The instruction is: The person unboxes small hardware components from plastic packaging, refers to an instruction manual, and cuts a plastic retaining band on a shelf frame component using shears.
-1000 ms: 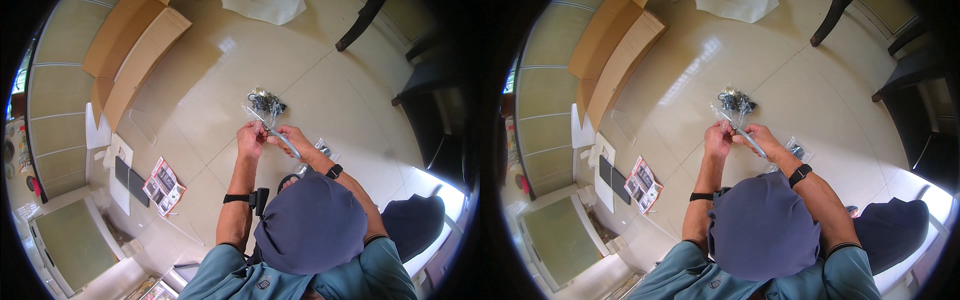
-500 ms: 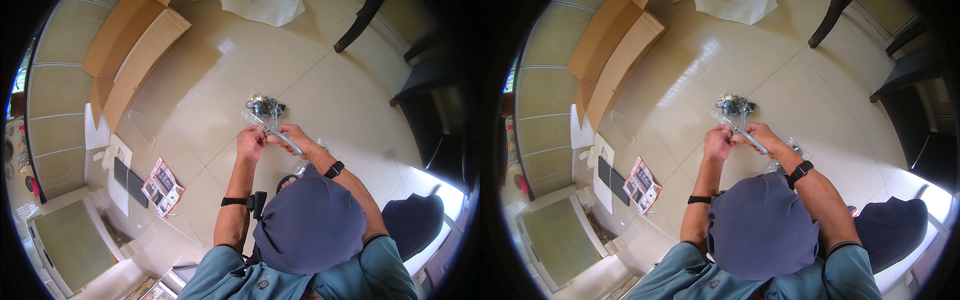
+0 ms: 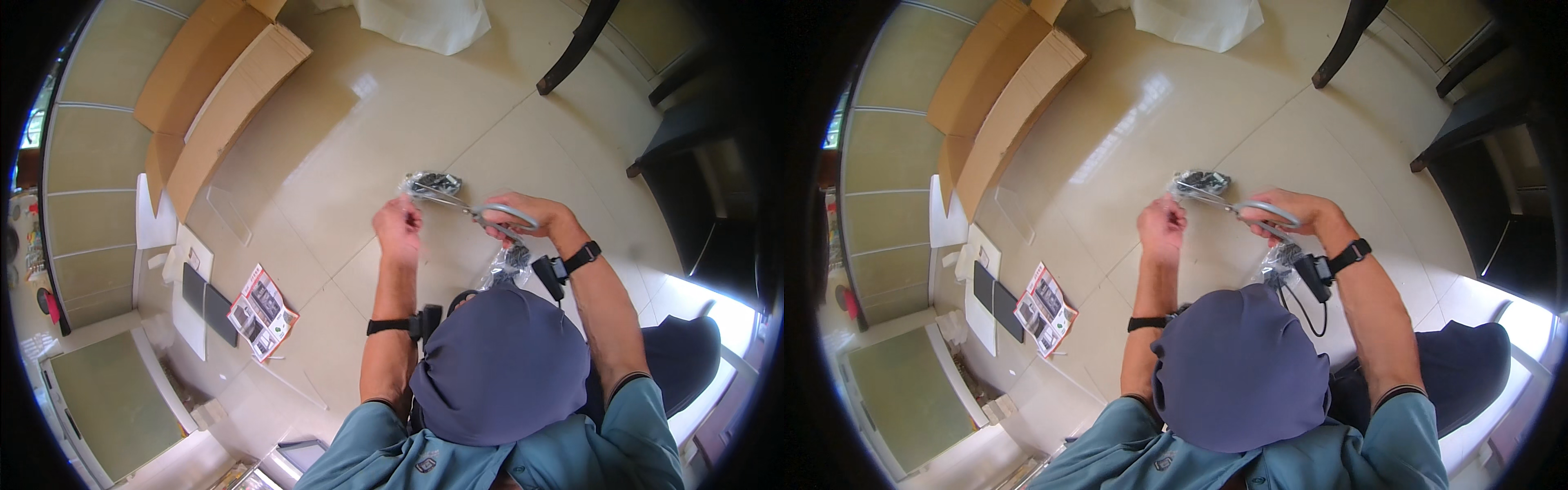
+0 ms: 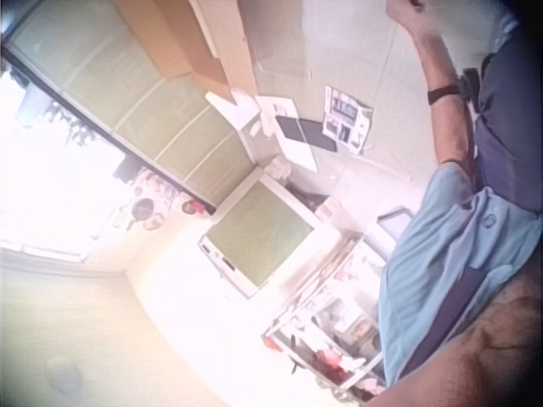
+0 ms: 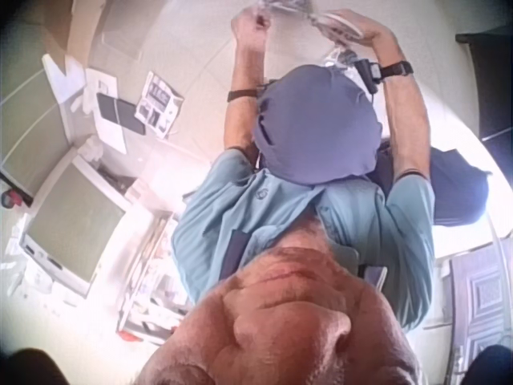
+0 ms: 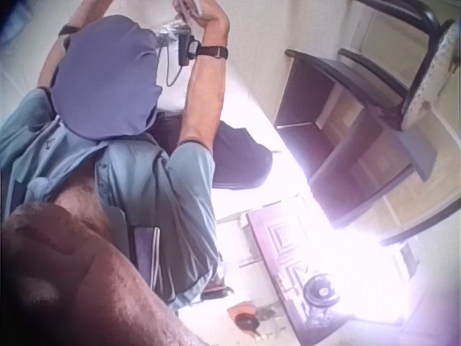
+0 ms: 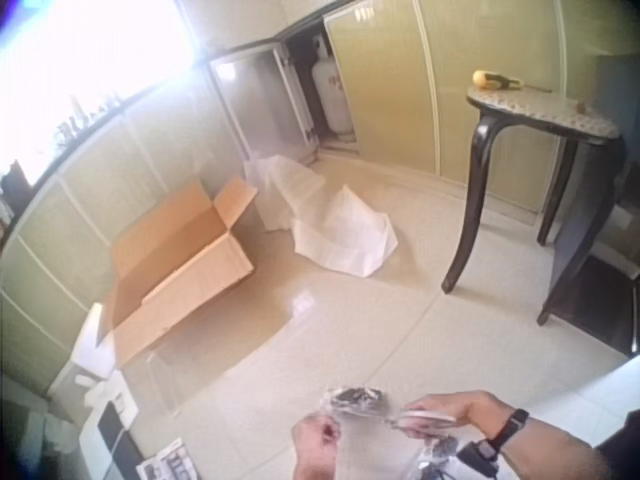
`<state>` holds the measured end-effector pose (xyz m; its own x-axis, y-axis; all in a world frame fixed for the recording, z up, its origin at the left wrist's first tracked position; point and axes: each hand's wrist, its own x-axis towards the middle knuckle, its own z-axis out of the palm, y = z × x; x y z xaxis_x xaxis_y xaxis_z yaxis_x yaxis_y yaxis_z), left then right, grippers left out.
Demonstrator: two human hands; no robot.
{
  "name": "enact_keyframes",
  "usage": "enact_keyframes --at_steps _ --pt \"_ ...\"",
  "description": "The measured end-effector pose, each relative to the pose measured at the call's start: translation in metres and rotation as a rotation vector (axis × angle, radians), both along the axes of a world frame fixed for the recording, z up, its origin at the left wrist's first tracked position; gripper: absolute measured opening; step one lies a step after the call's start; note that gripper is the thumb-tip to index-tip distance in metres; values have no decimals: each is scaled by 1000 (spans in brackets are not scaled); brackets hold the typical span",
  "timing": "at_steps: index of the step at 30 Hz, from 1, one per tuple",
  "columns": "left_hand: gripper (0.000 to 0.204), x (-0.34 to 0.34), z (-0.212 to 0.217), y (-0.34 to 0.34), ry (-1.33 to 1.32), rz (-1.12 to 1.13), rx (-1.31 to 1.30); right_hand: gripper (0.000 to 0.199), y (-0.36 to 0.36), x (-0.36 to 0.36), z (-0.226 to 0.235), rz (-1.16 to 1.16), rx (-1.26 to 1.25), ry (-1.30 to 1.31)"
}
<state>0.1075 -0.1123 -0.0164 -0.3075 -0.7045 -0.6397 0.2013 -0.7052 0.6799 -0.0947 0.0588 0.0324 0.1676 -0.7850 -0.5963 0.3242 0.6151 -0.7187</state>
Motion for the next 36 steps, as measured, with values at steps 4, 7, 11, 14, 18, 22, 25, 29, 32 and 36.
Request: enact_keyframes --at_steps 4,7,11,14,18,22,25,29,32,36 --pt "8 -2 34 -29 -163 -9 -27 41 38 -40 -8 -5 1 241" --pt "7 -2 44 -29 -176 -80 0 39 40 -40 -32 -156 24 794" --pt "9 9 24 -36 -253 -193 -81 42 42 -25 -42 -277 -53 1457" --pt "13 15 27 -32 -402 -413 -800 49 36 -34 -45 -132 40 1447" --pt "14 4 67 -24 -270 -404 -194 40 22 -38 -30 23 193 1505" --pt "9 1 71 -11 -268 -456 -165 48 12 -30 -16 -61 -200 1413" --pt "11 -8 59 6 -191 -489 -105 65 2 22 -42 -128 -612 1471" --pt "12 3 64 19 -153 -587 -65 51 -30 83 -24 -76 -537 1308" --pt "12 10 73 27 -174 -576 -46 26 -30 101 -34 -183 -530 1487" --pt "17 34 81 29 -242 -517 -163 16 -23 116 -25 -199 -581 1384"
